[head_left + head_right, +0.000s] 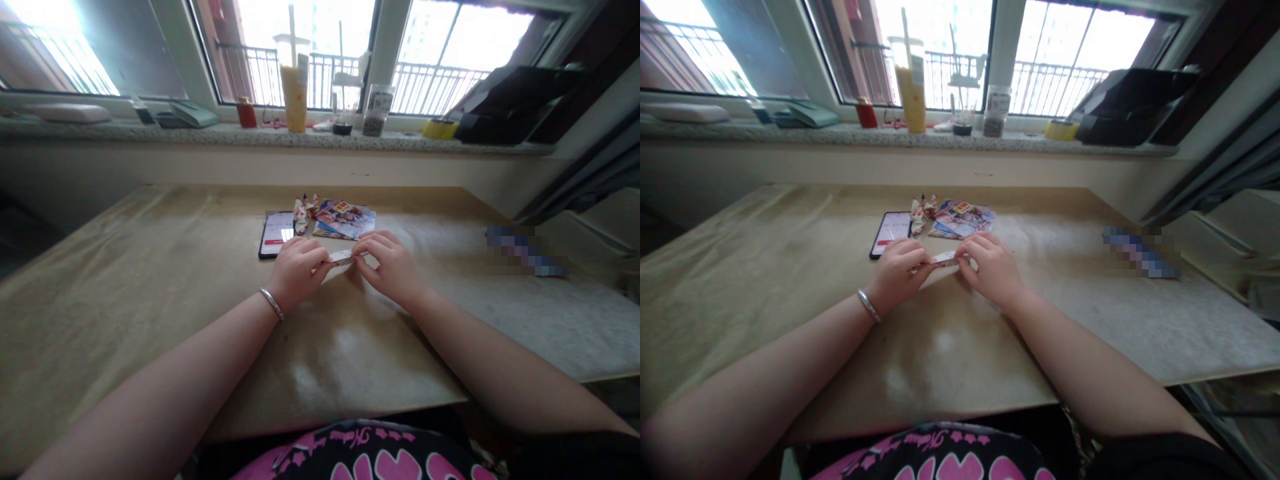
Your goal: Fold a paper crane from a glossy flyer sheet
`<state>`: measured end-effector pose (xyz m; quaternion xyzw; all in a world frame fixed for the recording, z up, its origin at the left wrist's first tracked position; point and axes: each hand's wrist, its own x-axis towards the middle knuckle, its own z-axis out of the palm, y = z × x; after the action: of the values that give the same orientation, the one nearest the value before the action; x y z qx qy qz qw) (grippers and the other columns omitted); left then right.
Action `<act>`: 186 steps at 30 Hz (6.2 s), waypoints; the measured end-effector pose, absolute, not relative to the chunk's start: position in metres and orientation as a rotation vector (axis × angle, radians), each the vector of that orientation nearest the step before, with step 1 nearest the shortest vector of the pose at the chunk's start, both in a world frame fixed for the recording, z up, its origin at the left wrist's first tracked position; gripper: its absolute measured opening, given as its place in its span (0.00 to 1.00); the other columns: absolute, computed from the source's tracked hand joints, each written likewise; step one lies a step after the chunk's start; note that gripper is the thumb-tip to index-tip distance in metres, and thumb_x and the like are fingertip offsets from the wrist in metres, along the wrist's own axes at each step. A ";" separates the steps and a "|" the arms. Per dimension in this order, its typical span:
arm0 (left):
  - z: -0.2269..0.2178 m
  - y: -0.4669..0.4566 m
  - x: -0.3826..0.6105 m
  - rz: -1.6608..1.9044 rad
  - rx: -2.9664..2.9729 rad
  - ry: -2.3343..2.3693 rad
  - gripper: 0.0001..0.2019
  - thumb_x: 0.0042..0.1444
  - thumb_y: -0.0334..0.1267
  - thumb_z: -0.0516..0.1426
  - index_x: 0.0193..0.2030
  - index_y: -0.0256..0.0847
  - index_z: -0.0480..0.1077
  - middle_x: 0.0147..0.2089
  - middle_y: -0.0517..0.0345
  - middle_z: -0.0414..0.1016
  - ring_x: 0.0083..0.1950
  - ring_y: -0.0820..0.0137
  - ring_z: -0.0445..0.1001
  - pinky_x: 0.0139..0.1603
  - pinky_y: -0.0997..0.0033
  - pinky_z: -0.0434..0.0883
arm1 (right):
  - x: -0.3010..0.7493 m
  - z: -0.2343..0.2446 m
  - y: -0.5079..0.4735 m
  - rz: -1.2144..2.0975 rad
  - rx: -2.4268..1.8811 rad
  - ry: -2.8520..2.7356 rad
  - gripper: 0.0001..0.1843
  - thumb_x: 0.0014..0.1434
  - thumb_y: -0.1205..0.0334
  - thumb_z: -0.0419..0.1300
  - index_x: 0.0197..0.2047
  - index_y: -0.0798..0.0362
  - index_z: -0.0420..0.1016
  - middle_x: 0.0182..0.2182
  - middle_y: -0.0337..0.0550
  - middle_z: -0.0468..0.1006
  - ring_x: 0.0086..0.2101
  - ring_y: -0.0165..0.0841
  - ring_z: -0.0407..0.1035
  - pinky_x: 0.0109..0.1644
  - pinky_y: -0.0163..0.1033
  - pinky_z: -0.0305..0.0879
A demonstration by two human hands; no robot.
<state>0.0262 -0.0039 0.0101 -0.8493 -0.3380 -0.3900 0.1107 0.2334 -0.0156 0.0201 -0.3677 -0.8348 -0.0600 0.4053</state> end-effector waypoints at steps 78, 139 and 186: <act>-0.011 0.010 0.033 -2.006 -2.824 -1.293 0.37 0.56 0.27 0.54 0.68 0.48 0.41 0.52 0.45 0.69 0.38 0.69 0.76 0.32 0.73 0.76 | 0.231 -0.012 0.012 0.972 -1.168 -1.479 0.15 0.49 0.54 0.59 0.40 0.50 0.65 0.33 0.38 0.73 0.32 0.29 0.69 0.32 0.35 0.69; -0.013 0.005 0.036 -1.778 -3.237 -1.649 0.12 0.53 0.36 0.58 0.44 0.35 0.66 0.40 0.52 0.74 0.41 0.67 0.75 0.42 0.69 0.72 | 0.210 -0.012 0.002 1.242 -0.945 -1.534 0.16 0.48 0.53 0.64 0.36 0.52 0.66 0.27 0.37 0.73 0.25 0.26 0.66 0.31 0.35 0.65; -0.009 0.003 0.032 -1.384 -3.244 -1.809 0.15 0.55 0.49 0.53 0.32 0.37 0.68 0.28 0.57 0.73 0.29 0.70 0.70 0.30 0.74 0.67 | 0.206 -0.015 -0.003 1.224 -0.946 -1.688 0.19 0.47 0.62 0.62 0.42 0.51 0.63 0.30 0.35 0.69 0.25 0.25 0.60 0.27 0.32 0.57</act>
<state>0.0324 0.0033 -0.0091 -0.7502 -0.4184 -0.3201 -0.3995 0.2057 -0.0025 -0.0146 -0.3761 -0.6715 0.4866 0.4132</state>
